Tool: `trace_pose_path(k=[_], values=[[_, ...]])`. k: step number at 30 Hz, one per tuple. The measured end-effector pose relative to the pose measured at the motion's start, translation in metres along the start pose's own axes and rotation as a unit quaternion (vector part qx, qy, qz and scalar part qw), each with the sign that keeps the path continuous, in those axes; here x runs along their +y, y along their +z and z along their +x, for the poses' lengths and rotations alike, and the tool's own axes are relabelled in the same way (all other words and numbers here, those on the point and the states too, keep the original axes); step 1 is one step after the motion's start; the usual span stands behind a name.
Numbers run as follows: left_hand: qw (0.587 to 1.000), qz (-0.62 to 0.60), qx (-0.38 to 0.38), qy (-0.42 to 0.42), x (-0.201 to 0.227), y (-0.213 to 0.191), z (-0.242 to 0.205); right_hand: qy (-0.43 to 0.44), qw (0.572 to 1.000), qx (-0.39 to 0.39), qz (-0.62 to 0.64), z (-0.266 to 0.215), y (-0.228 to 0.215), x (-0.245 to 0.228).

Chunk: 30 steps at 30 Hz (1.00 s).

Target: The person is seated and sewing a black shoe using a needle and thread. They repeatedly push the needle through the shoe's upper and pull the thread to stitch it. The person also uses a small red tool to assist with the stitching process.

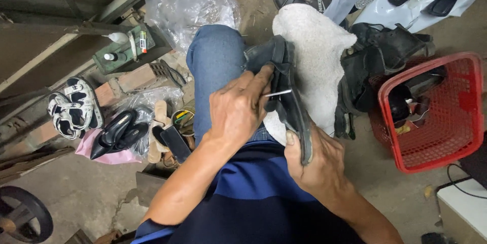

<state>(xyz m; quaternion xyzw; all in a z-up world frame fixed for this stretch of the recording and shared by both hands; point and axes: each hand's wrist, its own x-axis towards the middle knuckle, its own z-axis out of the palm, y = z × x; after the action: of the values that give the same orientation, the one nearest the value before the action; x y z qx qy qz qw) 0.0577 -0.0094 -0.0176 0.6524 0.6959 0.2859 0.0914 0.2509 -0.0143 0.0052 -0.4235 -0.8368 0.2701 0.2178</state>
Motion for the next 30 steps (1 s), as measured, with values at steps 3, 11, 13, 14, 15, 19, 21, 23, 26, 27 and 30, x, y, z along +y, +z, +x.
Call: trace_pose_path(k=[3,11,13,14,15,19,21,23,26,27,30], values=[[1.000,0.018,0.010,-0.017,0.003,0.001,0.008,-0.021,1.000,0.010,-0.005,0.001,-0.001,-0.003],[0.997,0.001,-0.077,-0.030,-0.009,0.018,0.005,-0.016,0.999,0.004,-0.036,-0.008,-0.006,0.004],[0.997,-0.027,-0.077,-0.015,-0.012,0.016,0.008,-0.013,0.999,0.005,-0.049,-0.007,-0.009,0.005],[0.992,-0.067,-0.101,-0.027,-0.012,0.014,0.010,-0.020,0.998,0.007,-0.053,-0.005,-0.012,0.004],[0.985,-0.108,-0.126,-0.040,-0.012,0.011,0.012,-0.027,0.998,0.009,-0.057,-0.003,-0.015,0.002],[0.936,-0.301,-0.149,-0.109,-0.013,-0.006,0.020,-0.023,0.998,0.001,-0.052,0.002,-0.021,0.000],[0.838,-0.469,-0.194,-0.202,-0.018,-0.010,0.017,-0.024,0.997,0.001,-0.069,0.002,-0.020,0.000],[0.813,-0.491,-0.215,-0.226,-0.029,-0.018,0.013,-0.028,0.998,-0.006,-0.064,0.008,-0.021,-0.003],[0.771,-0.525,-0.225,-0.281,-0.041,-0.026,0.006,-0.025,0.998,-0.020,-0.053,0.015,-0.019,-0.005],[0.754,-0.537,-0.215,-0.312,-0.044,-0.029,0.002,-0.018,0.998,-0.026,-0.047,0.017,-0.018,-0.005],[0.730,-0.557,-0.199,-0.342,-0.055,-0.029,-0.006,0.025,0.996,-0.063,-0.053,0.022,-0.014,-0.004]])
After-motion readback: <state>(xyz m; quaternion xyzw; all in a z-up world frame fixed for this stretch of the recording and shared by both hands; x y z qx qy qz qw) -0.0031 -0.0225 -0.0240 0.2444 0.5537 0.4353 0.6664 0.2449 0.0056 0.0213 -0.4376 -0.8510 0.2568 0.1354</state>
